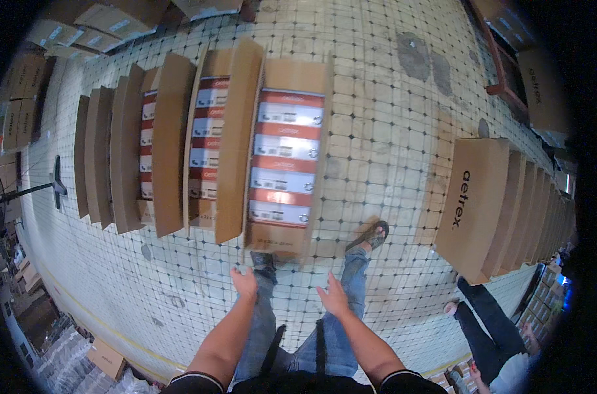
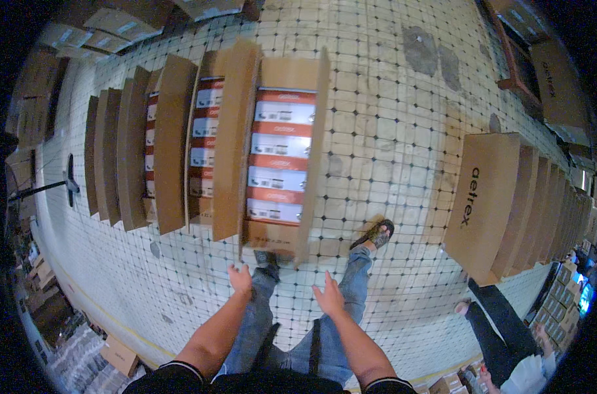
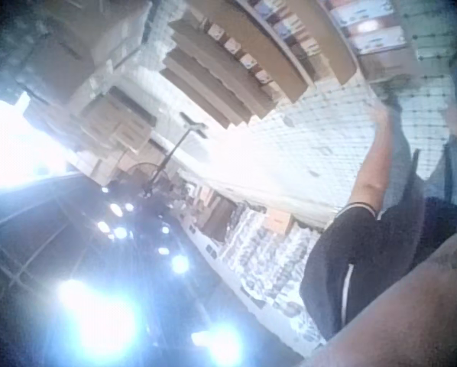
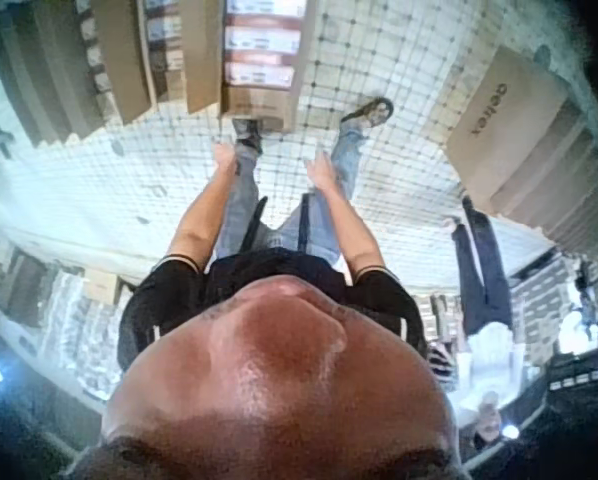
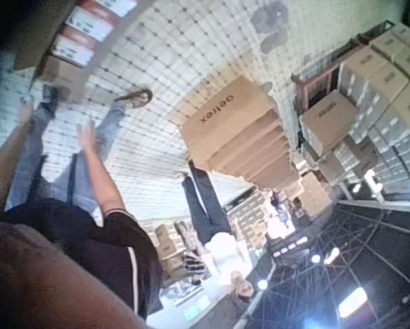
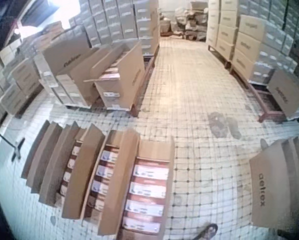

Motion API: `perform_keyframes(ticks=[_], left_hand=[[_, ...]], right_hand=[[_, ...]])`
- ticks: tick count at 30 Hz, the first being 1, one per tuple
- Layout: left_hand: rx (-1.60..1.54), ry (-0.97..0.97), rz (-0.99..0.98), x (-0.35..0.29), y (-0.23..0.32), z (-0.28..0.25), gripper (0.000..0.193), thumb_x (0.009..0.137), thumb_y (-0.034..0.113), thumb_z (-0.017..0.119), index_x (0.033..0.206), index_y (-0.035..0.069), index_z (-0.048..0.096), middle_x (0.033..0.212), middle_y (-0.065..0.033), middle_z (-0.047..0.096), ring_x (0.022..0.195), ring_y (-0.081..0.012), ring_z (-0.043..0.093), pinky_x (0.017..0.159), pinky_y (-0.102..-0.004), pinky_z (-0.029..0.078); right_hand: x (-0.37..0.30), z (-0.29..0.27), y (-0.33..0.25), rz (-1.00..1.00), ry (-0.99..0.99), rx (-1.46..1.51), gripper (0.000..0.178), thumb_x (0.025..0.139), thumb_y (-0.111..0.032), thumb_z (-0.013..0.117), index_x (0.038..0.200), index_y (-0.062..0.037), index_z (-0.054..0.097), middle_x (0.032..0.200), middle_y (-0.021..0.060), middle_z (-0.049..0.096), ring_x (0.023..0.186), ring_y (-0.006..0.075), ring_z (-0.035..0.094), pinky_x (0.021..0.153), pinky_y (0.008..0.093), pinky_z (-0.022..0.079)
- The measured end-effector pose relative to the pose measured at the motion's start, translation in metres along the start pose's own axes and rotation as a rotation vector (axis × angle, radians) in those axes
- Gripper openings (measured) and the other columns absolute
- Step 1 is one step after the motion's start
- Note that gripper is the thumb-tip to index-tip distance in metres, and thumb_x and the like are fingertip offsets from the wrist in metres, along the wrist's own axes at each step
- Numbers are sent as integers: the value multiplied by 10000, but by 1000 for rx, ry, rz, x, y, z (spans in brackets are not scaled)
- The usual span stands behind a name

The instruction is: The person repeatedly opens large cardboard cartons, removes stacks of smaller product boxes, and places them on the floor. The person then closes the large cartons and moves to the next one, continuing the same process.

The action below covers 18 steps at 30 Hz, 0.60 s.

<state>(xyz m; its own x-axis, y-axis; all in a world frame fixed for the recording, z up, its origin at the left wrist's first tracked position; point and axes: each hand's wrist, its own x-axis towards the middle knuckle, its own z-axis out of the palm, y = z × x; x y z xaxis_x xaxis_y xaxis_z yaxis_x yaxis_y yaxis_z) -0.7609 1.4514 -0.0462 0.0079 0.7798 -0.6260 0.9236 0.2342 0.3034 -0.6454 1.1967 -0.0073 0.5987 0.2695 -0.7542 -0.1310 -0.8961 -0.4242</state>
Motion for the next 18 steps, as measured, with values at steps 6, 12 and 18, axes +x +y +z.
perform_keyframes(ticks=[6,12,18], left_hand=[[173,-396,468,73,-8,-20,635,821,124,642,1405,21,413,1271,-264,555,1179,-425,528,992,-458,429],[301,-511,535,50,58,-61,584,861,116,603,1408,69,402,1068,-241,646,998,-453,601,862,-512,486],[128,145,1125,4,218,-133,331,913,164,601,1236,97,623,854,-153,629,728,-337,604,646,-444,482]], right_hand=[[64,85,-51,-129,219,135,667,924,-422,575,1423,-25,379,1251,268,548,1112,438,558,918,480,469],[57,18,-81,2,231,4,593,944,-521,491,1032,42,651,880,292,649,812,462,630,731,513,502],[38,-172,-204,-184,656,-422,637,947,-519,491,701,42,665,633,276,599,564,429,596,572,519,450]])
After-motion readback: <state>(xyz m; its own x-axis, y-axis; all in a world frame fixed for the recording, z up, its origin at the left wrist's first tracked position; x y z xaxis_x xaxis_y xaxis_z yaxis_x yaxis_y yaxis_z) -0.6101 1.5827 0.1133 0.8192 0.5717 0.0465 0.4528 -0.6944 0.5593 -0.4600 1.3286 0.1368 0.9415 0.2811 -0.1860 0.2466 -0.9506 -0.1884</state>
